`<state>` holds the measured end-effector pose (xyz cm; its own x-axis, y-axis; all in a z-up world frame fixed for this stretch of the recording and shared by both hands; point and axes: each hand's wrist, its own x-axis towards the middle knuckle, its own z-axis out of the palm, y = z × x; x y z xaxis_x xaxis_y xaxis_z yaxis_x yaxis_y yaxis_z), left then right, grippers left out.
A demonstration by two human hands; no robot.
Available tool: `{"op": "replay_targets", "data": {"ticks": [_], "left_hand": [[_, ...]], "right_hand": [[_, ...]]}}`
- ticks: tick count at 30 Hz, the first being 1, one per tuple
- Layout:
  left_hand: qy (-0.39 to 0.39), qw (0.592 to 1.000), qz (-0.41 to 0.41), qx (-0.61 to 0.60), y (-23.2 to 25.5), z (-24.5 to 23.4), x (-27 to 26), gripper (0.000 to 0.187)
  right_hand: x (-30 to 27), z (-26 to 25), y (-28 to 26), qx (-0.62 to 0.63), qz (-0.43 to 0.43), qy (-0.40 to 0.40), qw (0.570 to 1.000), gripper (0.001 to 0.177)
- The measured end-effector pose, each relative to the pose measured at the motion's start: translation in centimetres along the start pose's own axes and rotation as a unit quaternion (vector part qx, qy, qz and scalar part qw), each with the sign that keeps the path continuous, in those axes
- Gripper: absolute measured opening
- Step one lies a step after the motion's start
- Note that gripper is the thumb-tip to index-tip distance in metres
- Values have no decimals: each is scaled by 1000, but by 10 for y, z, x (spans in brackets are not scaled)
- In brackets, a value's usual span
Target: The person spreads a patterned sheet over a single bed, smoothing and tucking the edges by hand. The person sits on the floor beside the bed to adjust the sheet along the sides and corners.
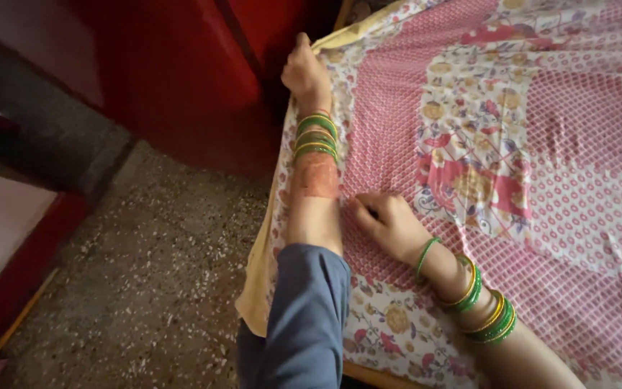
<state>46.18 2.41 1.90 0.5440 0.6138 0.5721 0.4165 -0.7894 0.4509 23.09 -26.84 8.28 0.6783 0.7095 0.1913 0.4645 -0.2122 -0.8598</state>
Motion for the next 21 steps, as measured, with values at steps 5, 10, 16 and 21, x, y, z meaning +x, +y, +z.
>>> {"op": "replay_targets", "data": {"ticks": [5,10,16,21], "left_hand": [[47,997,60,5,-19,22,10,32],[-7,998,61,34,-19,14,12,32],[-133,990,-26,-29,14,-43,-29,62],[-191,975,109,30,0,-114,-113,70]], "right_hand": [[-5,-5,-3,7,-33,-1,999,19],[-5,-7,-8,-21,-45,-15,999,24],[-5,-3,-5,21,-46,6,999,22],[3,3,14,-31,-28,9,999,22]]}}
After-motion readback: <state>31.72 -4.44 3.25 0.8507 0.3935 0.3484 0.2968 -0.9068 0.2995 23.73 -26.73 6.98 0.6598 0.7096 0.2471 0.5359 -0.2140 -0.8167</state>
